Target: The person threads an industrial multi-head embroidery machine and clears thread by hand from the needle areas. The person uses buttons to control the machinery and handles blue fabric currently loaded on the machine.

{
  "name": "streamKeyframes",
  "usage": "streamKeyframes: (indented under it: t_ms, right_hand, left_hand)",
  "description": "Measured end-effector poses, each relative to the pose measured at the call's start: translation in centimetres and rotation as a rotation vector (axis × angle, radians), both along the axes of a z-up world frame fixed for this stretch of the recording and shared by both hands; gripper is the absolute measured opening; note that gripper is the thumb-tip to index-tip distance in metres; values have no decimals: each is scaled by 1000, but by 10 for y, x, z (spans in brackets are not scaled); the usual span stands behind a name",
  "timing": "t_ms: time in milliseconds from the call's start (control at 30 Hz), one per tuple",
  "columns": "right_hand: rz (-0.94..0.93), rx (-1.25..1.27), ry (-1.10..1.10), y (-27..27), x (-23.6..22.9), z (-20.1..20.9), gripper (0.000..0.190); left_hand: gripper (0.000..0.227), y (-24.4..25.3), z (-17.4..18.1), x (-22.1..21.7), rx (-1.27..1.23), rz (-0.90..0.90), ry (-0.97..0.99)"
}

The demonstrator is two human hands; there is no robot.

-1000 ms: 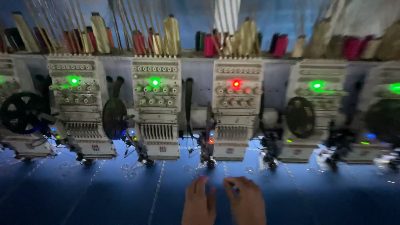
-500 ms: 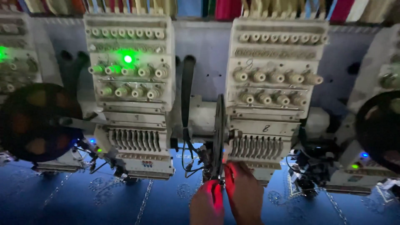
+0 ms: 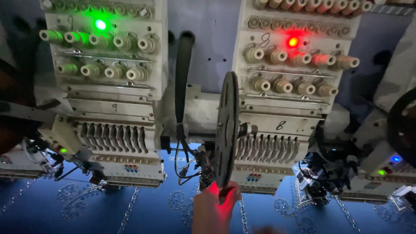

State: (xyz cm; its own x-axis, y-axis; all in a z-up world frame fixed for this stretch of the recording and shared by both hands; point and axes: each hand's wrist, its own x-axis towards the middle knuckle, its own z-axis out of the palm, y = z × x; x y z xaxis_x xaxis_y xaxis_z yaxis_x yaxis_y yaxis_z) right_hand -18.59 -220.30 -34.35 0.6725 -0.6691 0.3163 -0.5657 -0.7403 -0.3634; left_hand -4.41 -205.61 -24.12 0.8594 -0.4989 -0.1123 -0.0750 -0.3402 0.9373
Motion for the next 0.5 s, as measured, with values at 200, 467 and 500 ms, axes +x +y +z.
streamKeyframes:
  t_ms: [200, 467, 500]
  right_hand:
    - [27, 21, -236, 34, 61, 180, 29]
    - [32, -90, -439, 36, 80, 195, 16]
    - [92, 27, -381, 38, 72, 196, 14]
  left_hand:
    - [26, 6, 3, -4, 10, -16, 79]
    - [21, 2, -13, 6, 9, 62, -39]
    - [21, 5, -10, 6, 17, 52, -61]
